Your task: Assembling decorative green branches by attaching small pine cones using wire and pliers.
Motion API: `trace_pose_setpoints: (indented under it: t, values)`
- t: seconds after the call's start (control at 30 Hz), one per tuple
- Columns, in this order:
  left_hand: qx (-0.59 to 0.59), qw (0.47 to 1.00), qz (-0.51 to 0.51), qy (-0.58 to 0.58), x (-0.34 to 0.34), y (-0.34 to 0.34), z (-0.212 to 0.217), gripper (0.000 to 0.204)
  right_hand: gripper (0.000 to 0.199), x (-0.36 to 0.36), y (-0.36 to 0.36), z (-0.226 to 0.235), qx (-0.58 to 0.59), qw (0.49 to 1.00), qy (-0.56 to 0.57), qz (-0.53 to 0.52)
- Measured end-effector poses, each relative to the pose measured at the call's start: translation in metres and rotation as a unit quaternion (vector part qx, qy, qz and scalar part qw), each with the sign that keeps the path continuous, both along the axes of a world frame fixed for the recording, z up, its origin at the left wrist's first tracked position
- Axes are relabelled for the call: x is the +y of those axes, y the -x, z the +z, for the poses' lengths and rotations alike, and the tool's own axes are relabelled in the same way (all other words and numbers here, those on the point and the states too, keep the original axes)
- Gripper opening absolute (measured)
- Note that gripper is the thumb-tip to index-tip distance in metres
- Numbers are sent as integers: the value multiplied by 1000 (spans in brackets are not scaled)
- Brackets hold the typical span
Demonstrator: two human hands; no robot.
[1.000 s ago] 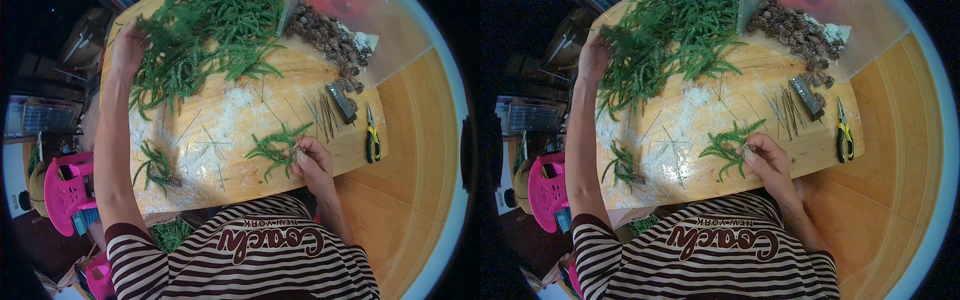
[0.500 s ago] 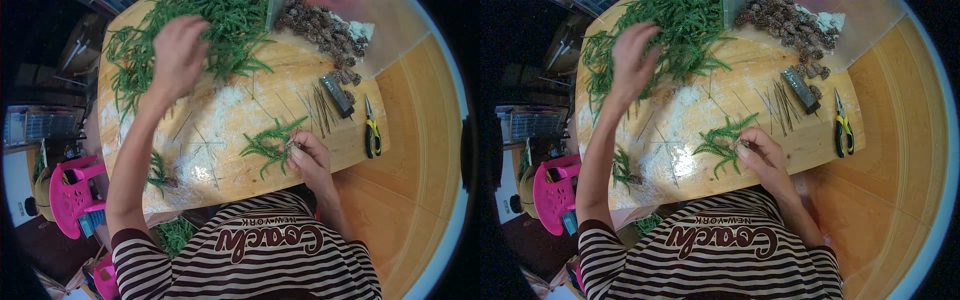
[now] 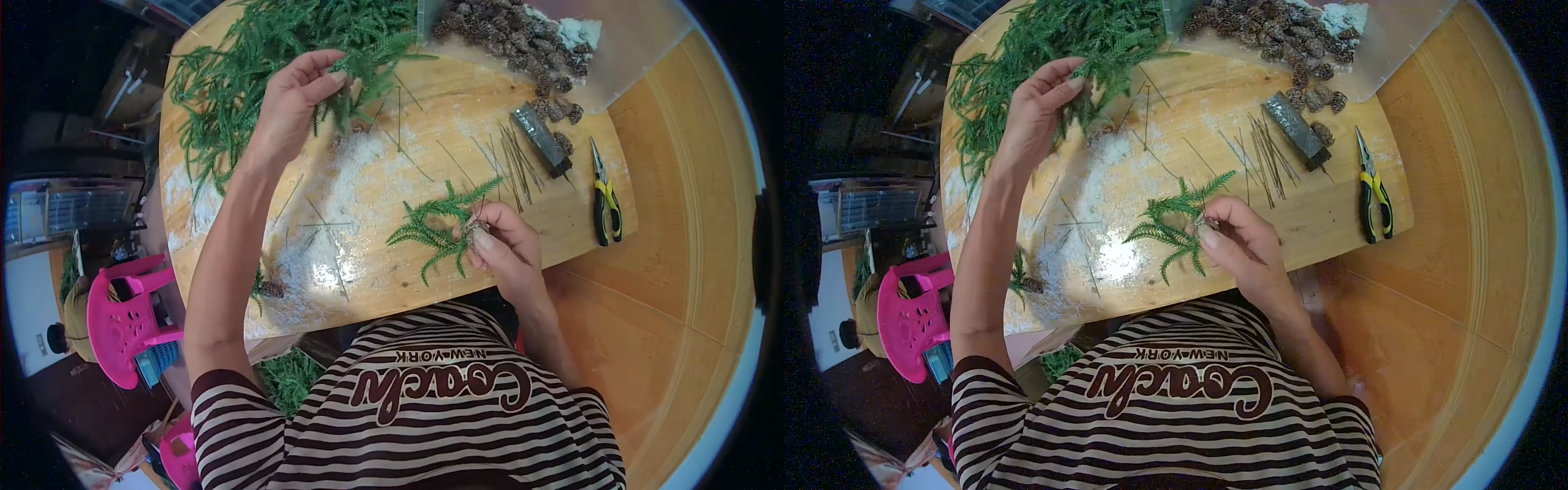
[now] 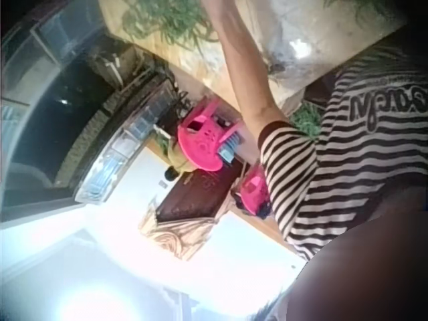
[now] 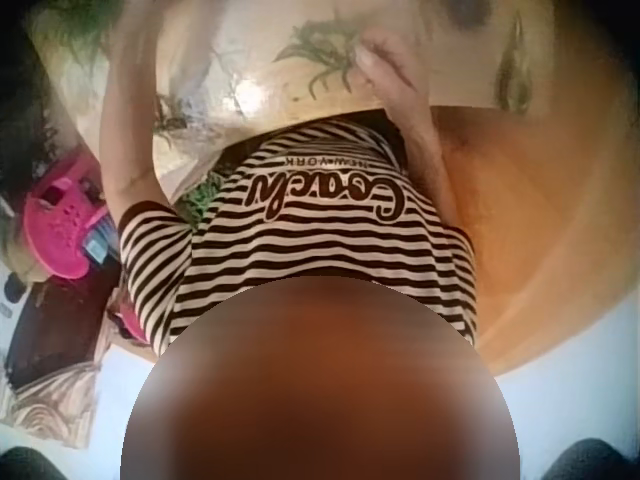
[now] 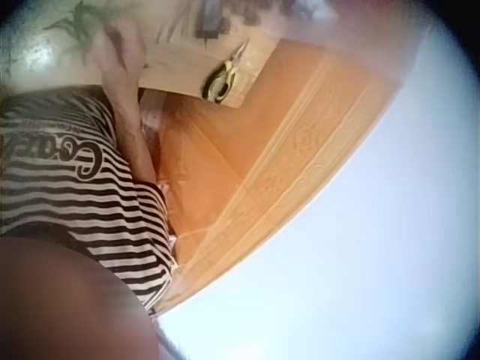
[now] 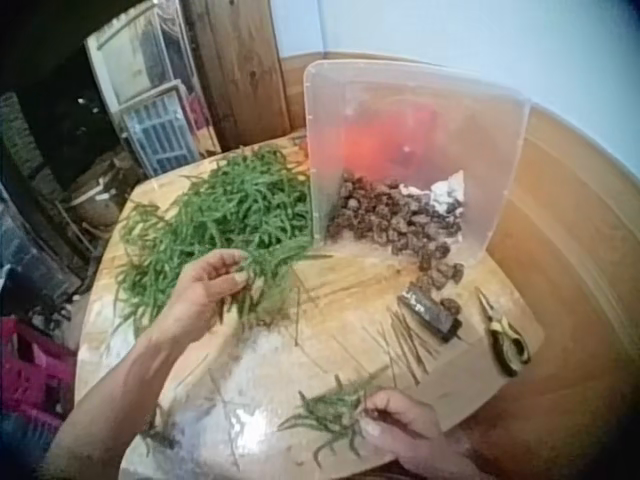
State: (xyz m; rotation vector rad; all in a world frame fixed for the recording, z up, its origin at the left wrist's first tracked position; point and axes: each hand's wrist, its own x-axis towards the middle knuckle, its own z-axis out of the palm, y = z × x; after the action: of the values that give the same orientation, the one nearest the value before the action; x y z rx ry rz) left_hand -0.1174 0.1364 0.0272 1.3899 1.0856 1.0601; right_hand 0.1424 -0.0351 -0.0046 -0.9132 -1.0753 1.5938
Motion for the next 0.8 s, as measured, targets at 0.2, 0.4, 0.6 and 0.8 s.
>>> trace_pose_setpoints:
  t: [0.2,0.4,0.6,0.8]
  values:
    - [-175,979,-10,100,-41,8,2,29,12,-12,10,4,12,1000,-14,19]
    - [-200,972,-6,124,-57,13,-3,25,10,-17,14,-2,7,1000,-20,21]
    - [-220,963,4,156,-60,13,-25,24,12,-17,11,-9,4,1000,-5,21]
    - [58,990,123,-26,-78,-10,-50,27,18,-3,-4,-38,25,999,-30,14]
